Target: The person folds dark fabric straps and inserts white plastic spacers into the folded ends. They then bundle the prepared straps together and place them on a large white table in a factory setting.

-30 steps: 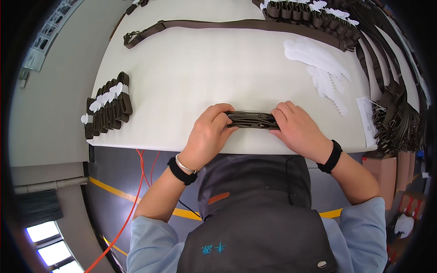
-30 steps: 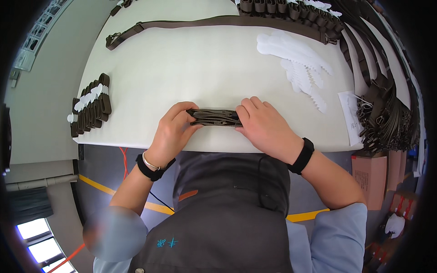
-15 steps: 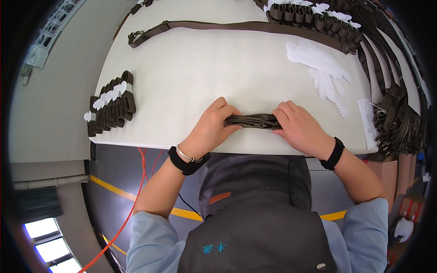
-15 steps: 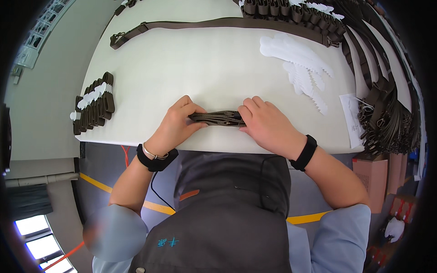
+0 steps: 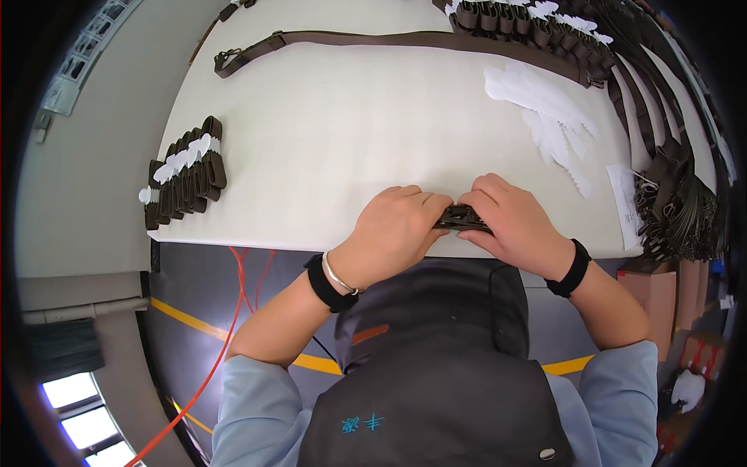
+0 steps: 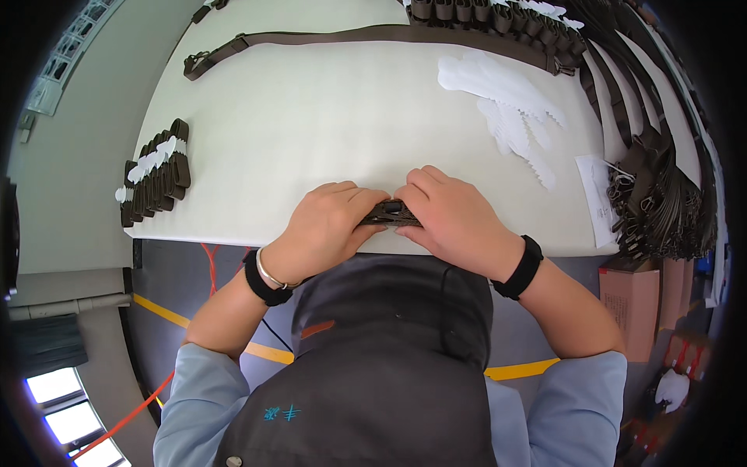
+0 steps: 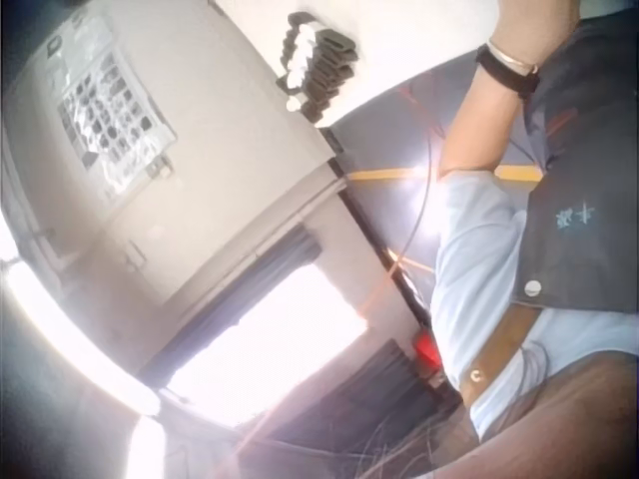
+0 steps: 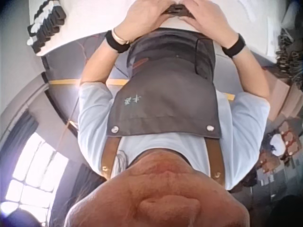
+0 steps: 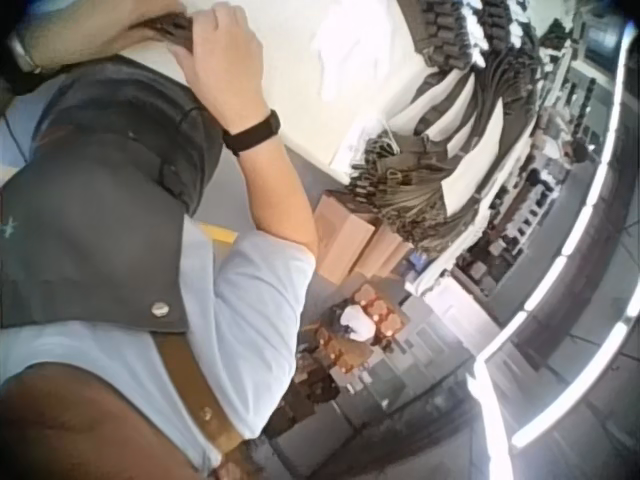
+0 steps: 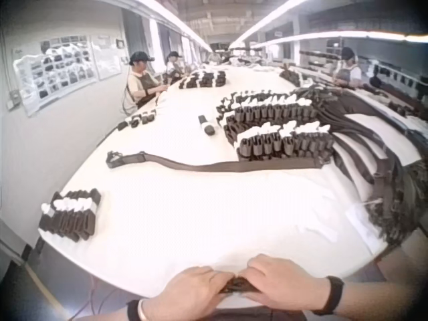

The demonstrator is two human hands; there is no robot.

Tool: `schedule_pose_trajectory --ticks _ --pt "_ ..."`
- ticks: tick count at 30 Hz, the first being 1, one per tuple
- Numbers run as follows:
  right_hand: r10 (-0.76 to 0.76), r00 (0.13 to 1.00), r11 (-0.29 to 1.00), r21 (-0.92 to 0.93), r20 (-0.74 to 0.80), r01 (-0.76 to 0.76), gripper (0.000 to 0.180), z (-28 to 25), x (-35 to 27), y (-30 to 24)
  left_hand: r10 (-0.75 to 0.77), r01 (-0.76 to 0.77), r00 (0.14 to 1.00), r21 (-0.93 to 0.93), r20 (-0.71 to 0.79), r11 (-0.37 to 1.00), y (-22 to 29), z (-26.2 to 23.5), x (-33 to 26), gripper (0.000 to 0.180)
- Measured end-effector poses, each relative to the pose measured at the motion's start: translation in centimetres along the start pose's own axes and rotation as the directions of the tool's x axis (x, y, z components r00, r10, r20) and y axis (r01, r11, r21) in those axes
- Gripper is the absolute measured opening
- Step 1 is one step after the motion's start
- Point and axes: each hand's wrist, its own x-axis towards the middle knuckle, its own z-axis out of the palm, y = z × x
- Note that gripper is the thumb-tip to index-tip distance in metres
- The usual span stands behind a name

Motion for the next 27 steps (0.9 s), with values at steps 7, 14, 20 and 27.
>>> schedule_pose_trajectory --ticks 7,14,20,27 --pt "0.055 0.998 0.998 -0.018 -0.022 -0.055 0.040 -0.9 -2.3 -0.3 0.023 -0.023 1.000 0.012 -0.006 1.000 2.1 -0.9 -0.6 0.037" --pt "-0.020 0.998 0.999 -0.027 -0.061 0.019 0.044 -1.1 -3.2 -0.6 0.014 -0.015 0.999 0.027 0.047 1.000 3.3 -1.3 -1.2 0.042" --pt "-0.013 0.998 1.000 0.010 -0.054 0.014 0.043 -0.8 -3.3 -0.5 -0.003 0.000 0.996 0.033 0.084 0.999 3.4 -1.4 -1.3 0.041" --pt "0.008 0.996 0.996 -0.086 -0.083 -0.015 0.039 -0.5 -2.0 -0.1 0.073 -0.064 0.994 0.123 -0.075 0.990 1.7 0.2 -0.8 0.041"
